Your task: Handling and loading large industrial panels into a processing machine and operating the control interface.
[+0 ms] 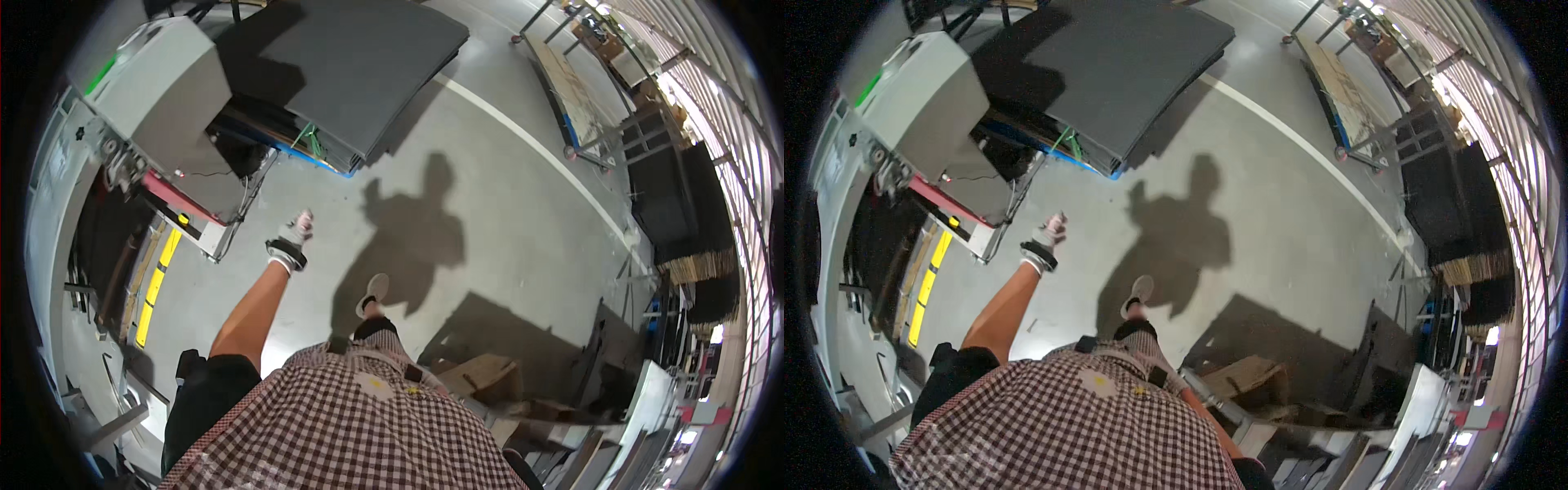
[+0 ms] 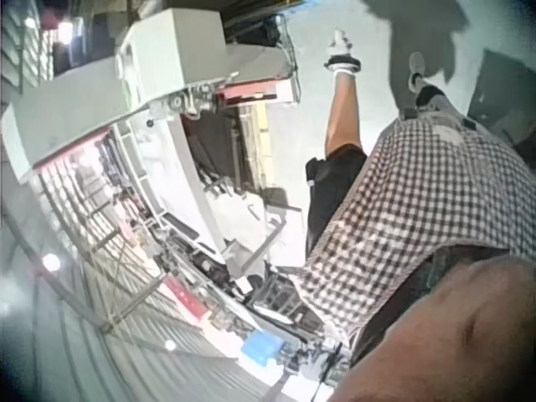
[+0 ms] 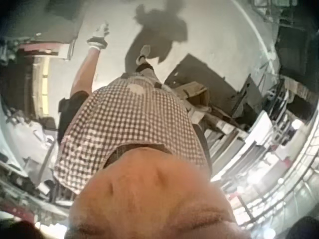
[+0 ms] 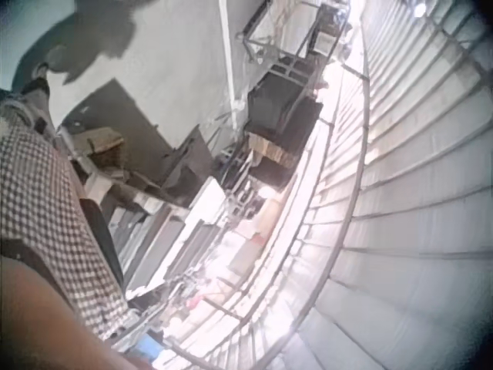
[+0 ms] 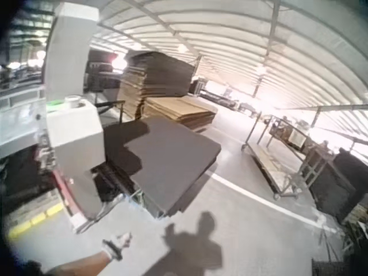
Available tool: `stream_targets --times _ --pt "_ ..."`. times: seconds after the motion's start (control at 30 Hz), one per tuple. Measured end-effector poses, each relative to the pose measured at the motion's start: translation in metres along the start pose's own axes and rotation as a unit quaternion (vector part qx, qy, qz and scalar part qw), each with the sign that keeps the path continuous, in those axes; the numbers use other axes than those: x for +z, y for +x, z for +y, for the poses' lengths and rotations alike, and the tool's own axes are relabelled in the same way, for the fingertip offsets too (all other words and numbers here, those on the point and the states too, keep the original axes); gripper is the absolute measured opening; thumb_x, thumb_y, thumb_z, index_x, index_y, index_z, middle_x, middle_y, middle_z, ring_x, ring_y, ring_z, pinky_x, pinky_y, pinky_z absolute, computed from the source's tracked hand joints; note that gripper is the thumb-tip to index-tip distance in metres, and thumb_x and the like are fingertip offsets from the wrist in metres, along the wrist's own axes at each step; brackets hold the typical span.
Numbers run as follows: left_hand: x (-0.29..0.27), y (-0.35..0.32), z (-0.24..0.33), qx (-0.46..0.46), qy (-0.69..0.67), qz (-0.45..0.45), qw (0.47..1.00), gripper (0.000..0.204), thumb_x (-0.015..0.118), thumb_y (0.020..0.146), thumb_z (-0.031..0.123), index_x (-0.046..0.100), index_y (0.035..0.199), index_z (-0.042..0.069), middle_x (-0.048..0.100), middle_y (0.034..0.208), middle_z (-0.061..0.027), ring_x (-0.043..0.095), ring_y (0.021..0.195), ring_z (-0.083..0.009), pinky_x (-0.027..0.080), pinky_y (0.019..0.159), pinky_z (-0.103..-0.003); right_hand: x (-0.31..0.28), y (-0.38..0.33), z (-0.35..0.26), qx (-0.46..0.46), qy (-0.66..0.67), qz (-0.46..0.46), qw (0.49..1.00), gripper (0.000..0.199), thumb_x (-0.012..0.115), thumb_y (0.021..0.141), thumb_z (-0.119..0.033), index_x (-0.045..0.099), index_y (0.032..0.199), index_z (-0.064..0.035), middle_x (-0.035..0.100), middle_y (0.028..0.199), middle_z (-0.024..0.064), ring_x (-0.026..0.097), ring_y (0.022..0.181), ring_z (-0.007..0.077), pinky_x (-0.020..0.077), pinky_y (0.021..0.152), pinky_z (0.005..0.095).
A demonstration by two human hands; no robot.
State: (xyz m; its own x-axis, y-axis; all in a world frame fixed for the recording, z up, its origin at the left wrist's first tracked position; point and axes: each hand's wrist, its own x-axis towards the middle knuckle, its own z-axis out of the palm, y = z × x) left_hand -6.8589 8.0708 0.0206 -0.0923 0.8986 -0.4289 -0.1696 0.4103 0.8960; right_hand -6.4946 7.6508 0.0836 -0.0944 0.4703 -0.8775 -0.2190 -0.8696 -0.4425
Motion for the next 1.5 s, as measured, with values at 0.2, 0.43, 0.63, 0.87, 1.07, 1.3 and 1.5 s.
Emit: stream_targets --times 0.2,0.43,0.63,0.87,1.07,1.3,1.5 --pt "0.016 0.201 -0.003 -0.071 -0.051 0.15 0.985 0.047 0.063 0.093 0.032 0.054 0.134 0.011 0.06 0.099 -0.0009 0.056 0.088 -0.0144 0.052 0.073 -0.03 -0.047 0.125 -0.237 -0.003 -0.095 -0.024 0.995 0.061 0.047 0.099 -0.043 0.037 0.146 -0.0035 0.041 0.148 0.0119 0.039 0.135 0.0206 0.0294 0.114 0.0317" --pt "0.021 0.34 -0.023 -0.156 0.098 0.222 0.957 0.071 0.06 0.091 0.027 0.026 0.153 0.023 0.068 0.108 -0.0084 0.066 0.08 -0.0199 0.052 0.072 -0.037 -0.048 0.209 -0.474 0.011 -0.2 -0.023 0.979 0.062 0.047 0.099 -0.043 0.038 0.145 -0.0031 0.041 0.148 0.0121 0.039 0.135 0.0209 0.03 0.114 0.0317" --pt "0.055 0.409 0.05 -0.335 0.466 0.186 0.797 0.058 0.059 0.086 0.035 0.041 0.139 0.019 0.07 0.107 -0.0054 0.065 0.097 -0.0207 0.049 0.081 -0.045 -0.058 0.262 -0.592 0.079 -0.247 0.002 0.966 0.062 0.047 0.099 -0.043 0.038 0.145 -0.0027 0.042 0.147 0.0124 0.04 0.134 0.0211 0.0305 0.113 0.0318" --pt "0.054 0.426 0.011 -0.37 0.366 0.234 0.821 0.034 0.056 0.09 0.028 0.054 0.121 0.016 0.07 0.101 -0.0032 0.066 0.088 -0.0183 0.05 0.073 -0.039 -0.077 0.331 -0.687 0.151 -0.356 -0.079 0.919 0.063 0.048 0.099 -0.043 0.038 0.145 -0.0023 0.042 0.147 0.0126 0.041 0.134 0.0213 0.031 0.113 0.0318" --pt "0.054 0.405 -0.023 -0.198 0.074 0.385 0.898 0.019 0.054 0.094 0.022 0.065 0.106 0.012 0.071 0.095 -0.0014 0.066 0.081 -0.0162 0.052 0.066 -0.034 -0.122 0.422 -0.705 0.109 -0.501 -0.376 0.772 0.063 0.048 0.099 -0.044 0.039 0.145 -0.0019 0.043 0.147 0.0128 0.042 0.133 0.0215 0.0315 0.113 0.0318" --pt "0.199 0.312 -0.017 0.061 -0.307 0.329 0.891 0.016 0.055 0.094 0.003 0.067 0.103 0.005 0.07 0.093 -0.0039 0.063 0.077 -0.0102 0.054 0.064 -0.029 -0.045 0.494 -0.757 -0.004 -0.552 -0.349 0.757 0.079 0.05 0.094 -0.055 0.028 0.148 -0.001 0.044 0.144 0.0194 0.045 0.131 0.0305 0.0324 0.111 0.0412" --pt "0.264 0.276 0.082 0.079 -0.479 0.373 0.791 0.014 0.058 0.093 0.006 0.067 0.104 0.003 0.07 0.091 -0.0032 0.062 0.075 -0.0089 0.053 0.062 -0.025 0.101 0.482 -0.748 0.123 0.073 -0.429 0.892 0.1 0.054 0.082 -0.072 0.022 0.15 -0.006 0.025 0.155 0.0139 0.02 0.144 0.0277 0.0159 0.118 0.0497"
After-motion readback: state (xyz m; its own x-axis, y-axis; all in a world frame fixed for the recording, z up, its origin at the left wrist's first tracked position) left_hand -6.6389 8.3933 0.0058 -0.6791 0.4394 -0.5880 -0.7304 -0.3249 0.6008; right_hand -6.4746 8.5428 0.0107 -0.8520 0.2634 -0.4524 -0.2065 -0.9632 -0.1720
